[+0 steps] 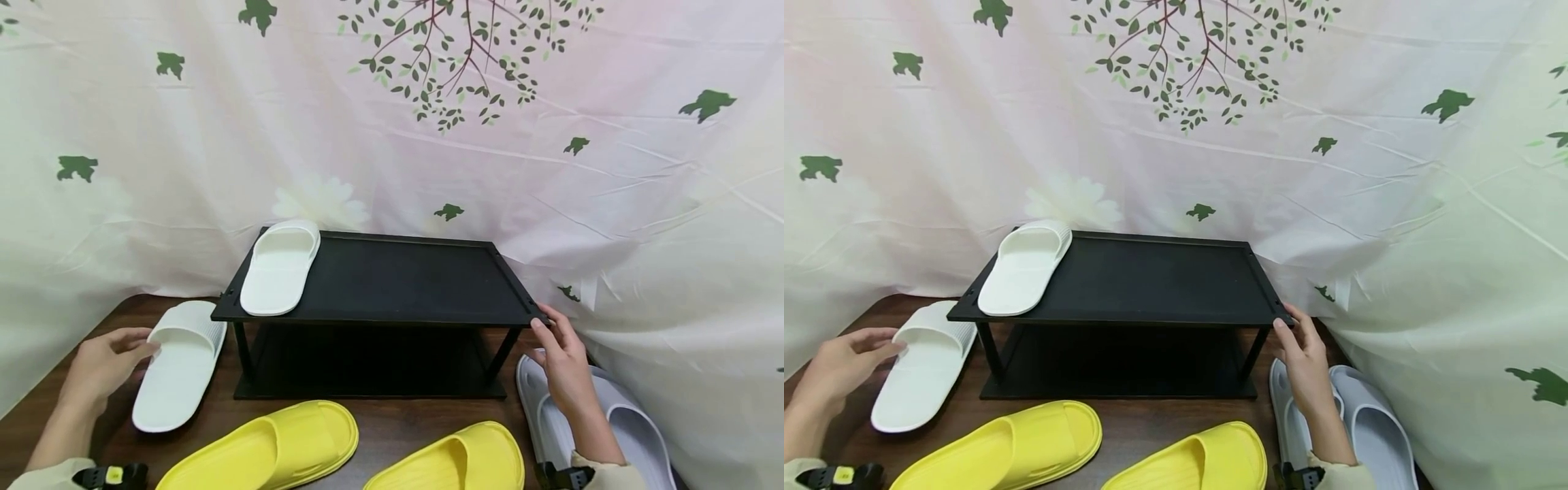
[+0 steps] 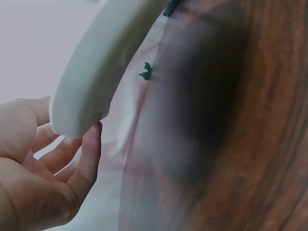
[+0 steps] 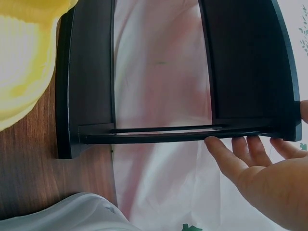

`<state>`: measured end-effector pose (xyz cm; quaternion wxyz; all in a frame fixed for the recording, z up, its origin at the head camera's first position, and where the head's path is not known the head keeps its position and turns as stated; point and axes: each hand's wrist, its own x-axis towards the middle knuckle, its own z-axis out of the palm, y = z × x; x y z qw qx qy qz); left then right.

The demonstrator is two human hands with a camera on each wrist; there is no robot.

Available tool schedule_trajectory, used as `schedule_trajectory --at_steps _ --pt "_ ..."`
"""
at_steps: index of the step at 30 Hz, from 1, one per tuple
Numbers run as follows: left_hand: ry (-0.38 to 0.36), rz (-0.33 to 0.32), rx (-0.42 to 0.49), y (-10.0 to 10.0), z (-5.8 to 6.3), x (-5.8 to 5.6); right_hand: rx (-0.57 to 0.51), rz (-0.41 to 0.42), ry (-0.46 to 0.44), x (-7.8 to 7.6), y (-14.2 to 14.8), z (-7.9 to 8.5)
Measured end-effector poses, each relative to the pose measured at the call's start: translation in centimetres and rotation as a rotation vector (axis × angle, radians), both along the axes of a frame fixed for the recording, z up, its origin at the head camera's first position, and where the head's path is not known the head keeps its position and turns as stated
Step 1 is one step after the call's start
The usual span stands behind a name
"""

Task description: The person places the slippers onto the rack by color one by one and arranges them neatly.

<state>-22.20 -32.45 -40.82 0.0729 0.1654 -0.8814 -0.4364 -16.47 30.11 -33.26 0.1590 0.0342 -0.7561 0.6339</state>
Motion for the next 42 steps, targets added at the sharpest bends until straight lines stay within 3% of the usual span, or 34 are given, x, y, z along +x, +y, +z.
schedule_trajectory --at_steps 6,15,26,42 --pt "0.043 0.007 -0.019 0.3 1.3 0.6 -0.002 -0.002 0.003 -0.2 0.0 0.0" --pt "0.131 -0.008 0.010 0.1 2.2 1.0 -0.021 0.019 0.026 -0.2 -0.1 0.0" --pt "0.180 0.036 -0.047 0.2 4.0 1.2 -0.021 0.016 0.032 -0.2 0.1 0.0" --pt "0.329 0.058 0.023 0.8 7.2 1.9 -0.012 -0.003 0.007 -0.1 0.2 0.0"
